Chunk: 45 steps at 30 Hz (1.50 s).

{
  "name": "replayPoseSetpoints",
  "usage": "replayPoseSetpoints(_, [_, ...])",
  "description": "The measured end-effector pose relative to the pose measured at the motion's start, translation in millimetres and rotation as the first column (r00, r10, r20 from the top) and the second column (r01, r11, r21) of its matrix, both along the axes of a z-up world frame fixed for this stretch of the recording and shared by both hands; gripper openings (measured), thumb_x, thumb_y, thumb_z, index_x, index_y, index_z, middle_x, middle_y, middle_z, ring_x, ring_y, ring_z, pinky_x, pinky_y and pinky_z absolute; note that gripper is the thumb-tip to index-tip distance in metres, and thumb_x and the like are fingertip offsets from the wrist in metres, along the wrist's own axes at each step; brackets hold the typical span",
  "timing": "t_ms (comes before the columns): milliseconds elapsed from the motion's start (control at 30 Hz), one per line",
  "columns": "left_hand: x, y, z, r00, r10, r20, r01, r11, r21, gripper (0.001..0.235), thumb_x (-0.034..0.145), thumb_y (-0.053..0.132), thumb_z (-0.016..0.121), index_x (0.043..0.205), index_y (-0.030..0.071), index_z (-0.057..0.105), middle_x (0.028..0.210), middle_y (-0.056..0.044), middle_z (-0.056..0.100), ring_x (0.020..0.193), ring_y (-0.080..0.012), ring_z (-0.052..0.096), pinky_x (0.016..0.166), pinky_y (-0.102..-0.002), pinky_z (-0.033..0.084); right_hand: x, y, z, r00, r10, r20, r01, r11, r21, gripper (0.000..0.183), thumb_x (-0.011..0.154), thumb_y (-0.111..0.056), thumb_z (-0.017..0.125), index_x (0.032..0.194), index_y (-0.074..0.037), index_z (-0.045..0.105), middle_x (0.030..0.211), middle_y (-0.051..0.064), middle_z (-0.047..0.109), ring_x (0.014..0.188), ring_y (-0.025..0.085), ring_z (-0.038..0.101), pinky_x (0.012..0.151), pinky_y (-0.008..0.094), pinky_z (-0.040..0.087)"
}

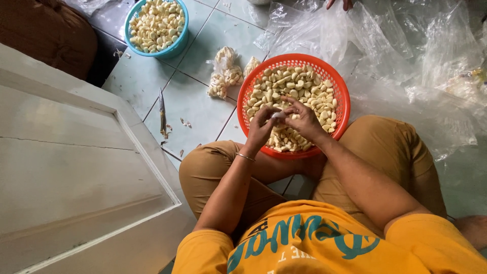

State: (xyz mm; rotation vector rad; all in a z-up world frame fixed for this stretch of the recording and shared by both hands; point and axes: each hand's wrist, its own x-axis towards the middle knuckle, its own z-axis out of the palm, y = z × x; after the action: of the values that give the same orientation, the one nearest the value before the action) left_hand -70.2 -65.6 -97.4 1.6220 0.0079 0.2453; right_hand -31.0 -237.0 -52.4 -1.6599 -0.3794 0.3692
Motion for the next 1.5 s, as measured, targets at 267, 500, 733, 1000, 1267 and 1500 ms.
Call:
replayPoseSetpoints(267, [10.4, 2.2, -19.8, 0.967, 0.146, 0.21, -0.218, 0.9, 0.379, 0.036, 0.083, -0.002, 0.073, 0.108, 0.008, 0.05, 0.093, -0.013, 0.051, 0.082, -0.0386, 0.063, 0.069, -0.049, 0.054, -12.6, 8.8, 28.8, 0.983, 0.076, -0.167, -0.044, 0.981, 0.187, 0.058, 0.088, 0.007, 0.062, 0.143, -0.012, 0.056, 0.09, 0.006, 0.065, 0.088, 0.012, 0.066, 0.079, 0.028, 0.06])
replayPoseSetpoints(500, [1.0, -11.3, 8.6, 0.967, 0.145, 0.209, -0.216, 0.902, 0.374, 0.011, 0.094, 0.012, 0.07, 0.102, 0.017, 0.065, 0.081, -0.003, 0.057, 0.072, -0.0269, 0.065, 0.064, -0.038, 0.055, 1.4, 2.1, -6.5, 0.996, -0.071, -0.053, 0.078, 0.984, 0.158, 0.048, 0.093, 0.006, 0.064, 0.139, -0.009, 0.059, 0.094, 0.01, 0.071, 0.083, 0.012, 0.067, 0.075, 0.028, 0.059])
replayPoseSetpoints(733, [10.3, -6.5, -11.0, 0.952, 0.151, 0.268, -0.281, 0.779, 0.561, 0.01, 0.094, 0.032, 0.073, 0.093, 0.022, 0.07, 0.083, -0.005, 0.062, 0.075, -0.0342, 0.069, 0.064, -0.043, 0.056, 6.0, 0.2, -3.2, 0.939, -0.118, 0.323, 0.163, 0.98, -0.117, 0.022, 0.086, 0.001, 0.076, 0.102, -0.013, 0.08, 0.091, 0.012, 0.063, 0.079, 0.023, 0.071, 0.069, 0.035, 0.058])
replayPoseSetpoints(1000, [14.6, 6.5, 16.2, 0.861, -0.031, 0.508, -0.373, 0.64, 0.672, 0.009, 0.092, 0.027, 0.07, 0.084, 0.028, 0.066, 0.077, 0.005, 0.056, 0.068, -0.0225, 0.064, 0.058, -0.036, 0.051, -1.4, 1.9, 14.4, 0.873, -0.012, 0.488, 0.137, 0.966, -0.221, 0.03, 0.084, -0.009, 0.085, 0.114, -0.012, 0.079, 0.089, 0.012, 0.063, 0.075, 0.026, 0.065, 0.064, 0.037, 0.055])
replayPoseSetpoints(1267, [26.6, 20.5, 36.1, 0.893, -0.117, 0.434, -0.06, 0.926, 0.373, 0.002, 0.093, 0.019, 0.073, 0.093, 0.019, 0.071, 0.082, -0.003, 0.063, 0.077, -0.031, 0.064, 0.068, -0.04, 0.053, 4.5, 27.4, 31.5, 0.95, 0.075, 0.304, 0.023, 0.951, -0.307, 0.018, 0.1, -0.012, 0.063, 0.082, -0.011, 0.067, 0.069, 0.011, 0.062, 0.069, 0.028, 0.066, 0.066, 0.038, 0.05])
replayPoseSetpoints(1500, [57.6, 75.3, 45.8, 0.922, 0.384, -0.041, -0.379, 0.881, -0.283, 0.034, 0.112, 0.039, 0.049, 0.133, 0.014, 0.055, 0.117, -0.006, 0.06, 0.107, -0.0192, 0.057, 0.094, -0.034, 0.048, 114.6, 79.6, 47.8, 0.879, -0.079, 0.47, 0.213, 0.947, -0.24, 0.022, 0.102, -0.013, 0.074, 0.085, -0.002, 0.065, 0.066, 0.017, 0.061, 0.062, 0.03, 0.063, 0.06, 0.041, 0.049])
